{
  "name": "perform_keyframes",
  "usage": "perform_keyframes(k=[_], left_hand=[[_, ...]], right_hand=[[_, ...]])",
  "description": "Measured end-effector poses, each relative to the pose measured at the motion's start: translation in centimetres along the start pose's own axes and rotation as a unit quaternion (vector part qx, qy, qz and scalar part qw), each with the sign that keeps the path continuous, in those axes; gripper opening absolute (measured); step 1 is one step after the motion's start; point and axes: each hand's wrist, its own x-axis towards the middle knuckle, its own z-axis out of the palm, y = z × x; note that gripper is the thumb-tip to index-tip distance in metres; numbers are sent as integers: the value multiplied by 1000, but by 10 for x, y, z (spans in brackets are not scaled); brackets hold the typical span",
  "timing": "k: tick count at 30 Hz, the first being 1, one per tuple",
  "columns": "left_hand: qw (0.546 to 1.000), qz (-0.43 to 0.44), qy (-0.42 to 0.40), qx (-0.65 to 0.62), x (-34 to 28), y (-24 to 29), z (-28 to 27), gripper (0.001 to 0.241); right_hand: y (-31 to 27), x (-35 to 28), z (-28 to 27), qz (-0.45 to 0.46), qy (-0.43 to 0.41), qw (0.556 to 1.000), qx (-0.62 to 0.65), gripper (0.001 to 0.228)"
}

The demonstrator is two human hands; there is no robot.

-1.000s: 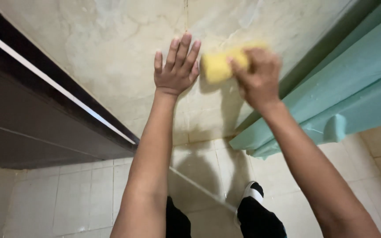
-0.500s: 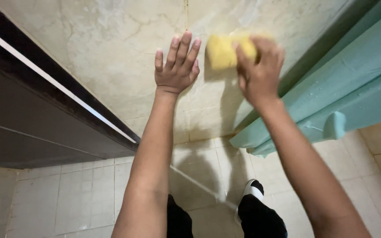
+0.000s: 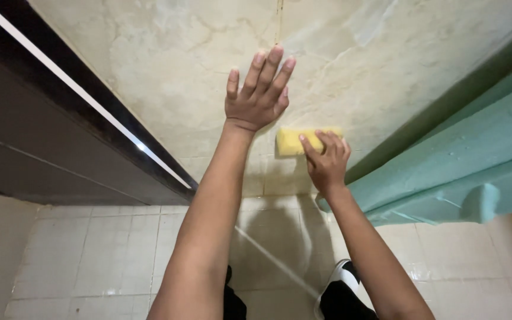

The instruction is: The person scrubs the tiled walls of a bathroom using a yellow sponge. They move along the wall, cleaning the grout lines and tile surfaces near a green shower curtain and a brown door.

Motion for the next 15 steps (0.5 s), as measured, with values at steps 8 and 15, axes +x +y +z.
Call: perform_keyframes(k=[8, 15], left_hand=[[1000, -2, 6, -2, 1, 0, 3, 57], [1000, 4, 12, -3, 2, -1, 0, 58]], right_hand=[[6, -2, -5, -55, -47, 997, 2, 39], [17, 70, -68, 26, 48, 998, 32, 61]])
